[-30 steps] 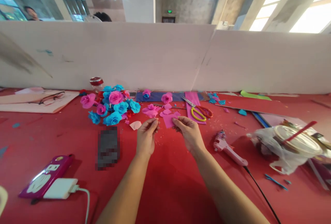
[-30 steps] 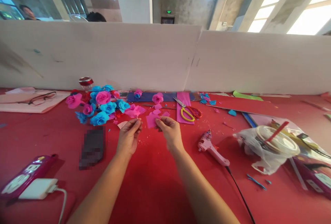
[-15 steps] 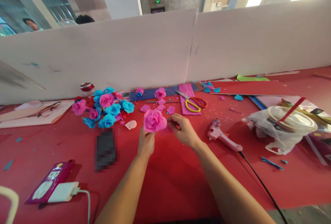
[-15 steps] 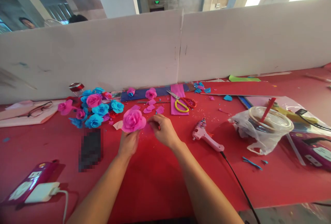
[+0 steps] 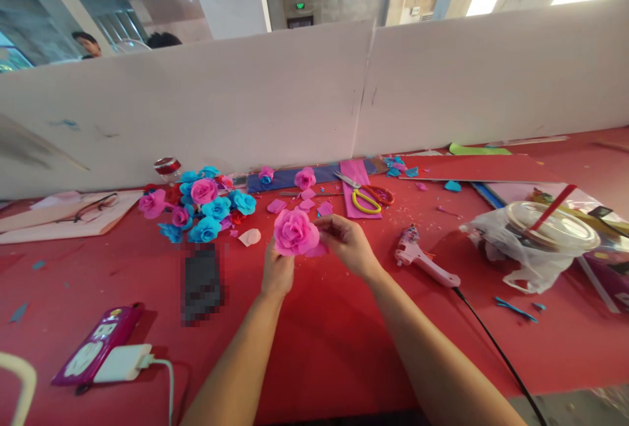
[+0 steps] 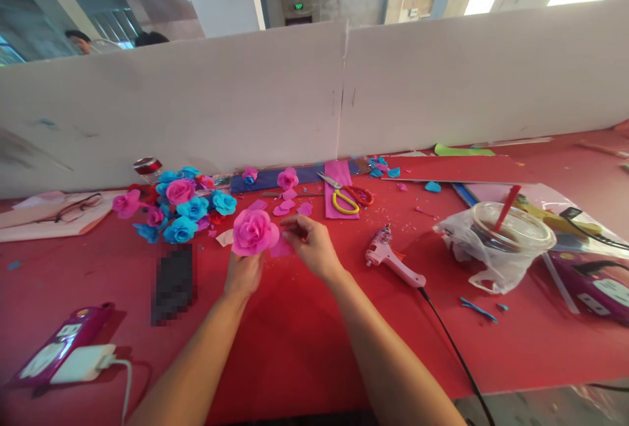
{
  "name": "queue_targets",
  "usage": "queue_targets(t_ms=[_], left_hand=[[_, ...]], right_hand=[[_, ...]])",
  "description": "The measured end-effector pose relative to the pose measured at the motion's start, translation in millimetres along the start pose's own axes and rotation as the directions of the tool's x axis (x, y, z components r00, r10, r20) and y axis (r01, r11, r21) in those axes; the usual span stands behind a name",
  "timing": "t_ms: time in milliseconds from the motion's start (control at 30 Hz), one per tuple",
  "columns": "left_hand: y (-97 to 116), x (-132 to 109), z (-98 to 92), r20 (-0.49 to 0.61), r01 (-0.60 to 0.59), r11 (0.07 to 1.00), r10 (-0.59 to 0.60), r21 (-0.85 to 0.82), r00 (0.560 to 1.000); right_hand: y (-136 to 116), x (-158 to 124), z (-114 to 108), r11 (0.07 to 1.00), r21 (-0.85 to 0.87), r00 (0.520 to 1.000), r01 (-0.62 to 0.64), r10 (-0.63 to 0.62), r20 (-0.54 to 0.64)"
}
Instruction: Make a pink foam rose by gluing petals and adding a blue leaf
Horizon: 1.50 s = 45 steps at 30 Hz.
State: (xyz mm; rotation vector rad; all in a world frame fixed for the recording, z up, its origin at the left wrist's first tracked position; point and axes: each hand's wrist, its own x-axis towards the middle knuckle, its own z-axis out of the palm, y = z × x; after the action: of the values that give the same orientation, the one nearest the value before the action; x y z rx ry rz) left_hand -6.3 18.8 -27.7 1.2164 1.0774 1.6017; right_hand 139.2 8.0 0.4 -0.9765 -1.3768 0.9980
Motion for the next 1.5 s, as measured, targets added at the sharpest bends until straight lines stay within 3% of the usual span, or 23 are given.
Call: queue_targets(t_ms=[167, 333, 533, 733, 833, 967, 1233, 1500], left_hand=[[8, 3, -2.3, 0.010, -0.033, 0.999, 0.033, 0.005, 0.999], [3, 0, 1.1, -0.048, 0.029, 0.999, -0.031, -0.042, 0.998], [-1, 0, 6.5, -0.087, -0.040, 0.997, 0.034, -0.068, 0.996], [-7, 4, -7.6, -0.195, -0.197, 0.931, 0.265, 0.309, 0.944], [-8, 6, -13.2, -0.142, -0.266, 0.845, 0.367, 0.463, 0.919], [-4, 5, -14.9, -0.037, -0.327, 0.773, 0.411, 0.544, 0.911], [-4, 6, -19.9, -0.038, -0.333, 0.721, 0.446, 0.608, 0.894], [3, 4, -19.1, 0.111, -0.457, 0.691, 0.484, 0.560, 0.868]], right_hand=[[1, 0, 7, 0.990, 0.103, 0.956, -0.101, 0.126, -0.266], [-6, -4, 17, 0.941, 0.325, 0.917, -0.093, 0.208, -0.339], [-16, -8, 27, 0.831, 0.539, 0.888, -0.137, 0.344, -0.305], [-15, -8, 30, 0.752, 0.637, 0.864, -0.171, 0.425, -0.270], [-16, -8, 29, 0.734, 0.654, 0.857, -0.184, 0.445, -0.259], [-18, -8, 27, 0.723, 0.663, 0.857, -0.193, 0.453, -0.245], [-19, -7, 25, 0.723, 0.670, 0.862, -0.170, 0.438, -0.255], [-19, -8, 25, 0.739, 0.657, 0.865, -0.151, 0.421, -0.275]])
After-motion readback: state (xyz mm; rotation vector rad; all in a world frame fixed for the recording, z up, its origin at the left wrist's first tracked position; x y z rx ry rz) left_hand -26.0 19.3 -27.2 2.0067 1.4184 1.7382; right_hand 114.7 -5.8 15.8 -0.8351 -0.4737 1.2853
